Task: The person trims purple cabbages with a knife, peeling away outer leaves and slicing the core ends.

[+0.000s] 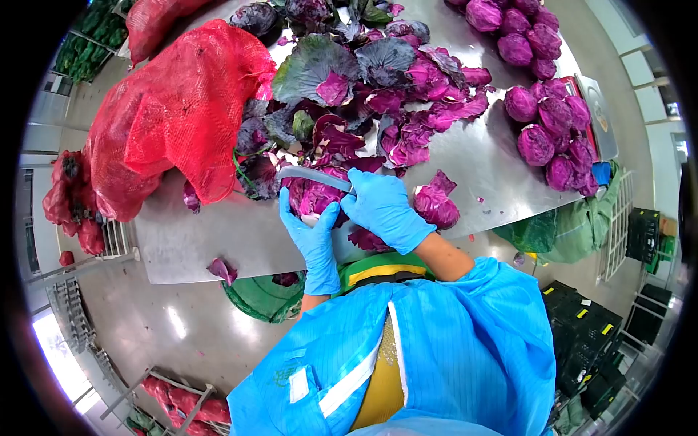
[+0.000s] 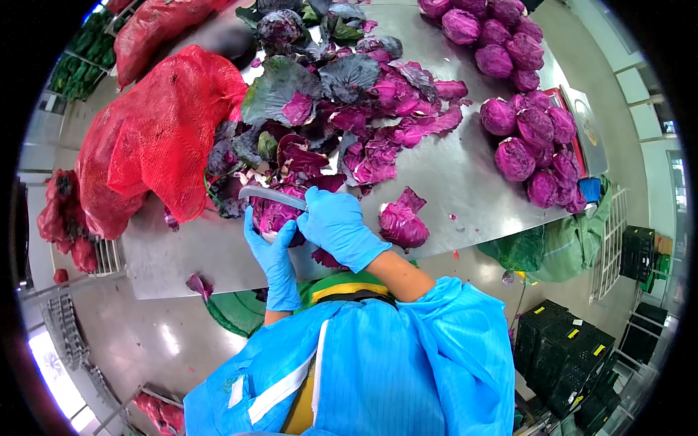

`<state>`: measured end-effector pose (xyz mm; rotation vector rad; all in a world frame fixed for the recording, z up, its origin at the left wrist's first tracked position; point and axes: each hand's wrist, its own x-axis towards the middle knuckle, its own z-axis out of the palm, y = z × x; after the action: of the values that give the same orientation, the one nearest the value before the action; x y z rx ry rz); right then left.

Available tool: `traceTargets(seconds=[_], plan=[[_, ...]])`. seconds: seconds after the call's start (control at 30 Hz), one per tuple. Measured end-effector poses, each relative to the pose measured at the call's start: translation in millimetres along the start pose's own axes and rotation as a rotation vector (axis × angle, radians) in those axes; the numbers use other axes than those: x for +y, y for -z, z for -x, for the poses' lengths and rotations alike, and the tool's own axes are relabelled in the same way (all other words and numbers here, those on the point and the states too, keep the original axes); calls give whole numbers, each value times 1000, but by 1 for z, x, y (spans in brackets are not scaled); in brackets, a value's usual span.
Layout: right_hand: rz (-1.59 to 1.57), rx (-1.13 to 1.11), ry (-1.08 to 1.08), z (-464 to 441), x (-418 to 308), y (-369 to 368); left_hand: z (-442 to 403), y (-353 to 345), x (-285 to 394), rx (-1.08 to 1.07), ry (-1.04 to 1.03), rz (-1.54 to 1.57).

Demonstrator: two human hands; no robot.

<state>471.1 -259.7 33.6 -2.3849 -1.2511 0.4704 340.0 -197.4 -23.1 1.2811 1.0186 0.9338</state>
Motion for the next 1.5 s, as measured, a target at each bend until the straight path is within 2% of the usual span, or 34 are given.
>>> traceTargets(seconds=[0.07,0.13,0.17,0.2,0.27,0.3,0.33,0.4,0.47,0.53,0.6,0.63,0.7,0.77,0.8,0.87,0.97,1.07,1.17,1.27,1.37,1.5], plan=[[-65,35,41,2,11,-5,-1,2,-2,-2,10,19],[-12,179,-16,1,36,-13,-4,8,-2,-4,72,107],[11,251,-40,-1,48,-12,-9,12,-4,9,123,277],[-86,352,-75,-1,57,-4,-13,18,2,-1,154,344],[-132,358,-234,-7,94,-3,-29,48,0,-132,254,284],[-195,451,-175,-11,104,-2,-26,50,28,-166,222,23],[-275,368,-216,-8,114,-1,-30,61,22,-266,-34,-337],[-628,248,-244,-3,95,2,-19,45,46,-249,-261,-609],[-676,216,-90,9,59,1,-21,44,33,-269,-271,-642],[-517,395,239,13,38,-4,-22,41,34,-322,-216,-684],[-451,197,134,26,27,-3,-25,41,35,-392,-227,-616],[-385,173,131,29,23,-4,-26,43,38,-443,-216,-576],[-300,195,100,38,21,-5,-29,44,52,-550,-201,-595],[-217,285,123,41,25,-8,-32,39,47,-516,-220,-660],[-279,330,169,41,30,-16,-35,36,42,-497,-231,-691],[-402,428,263,37,36,-27,-41,33,22,-464,-122,-484],[-273,382,285,35,31,-29,-46,28,14,-453,53,-223],[-221,262,259,24,27,-33,-47,27,14,-395,-32,-363],[-171,211,259,16,25,-31,-46,25,27,-407,145,-336],[-232,269,327,9,29,-37,-49,22,30,-419,132,-319],[-199,221,292,6,25,-34,-51,22,31,-417,173,-323],[-123,105,294,-4,22,-27,-53,23,27,-439,125,-353]])
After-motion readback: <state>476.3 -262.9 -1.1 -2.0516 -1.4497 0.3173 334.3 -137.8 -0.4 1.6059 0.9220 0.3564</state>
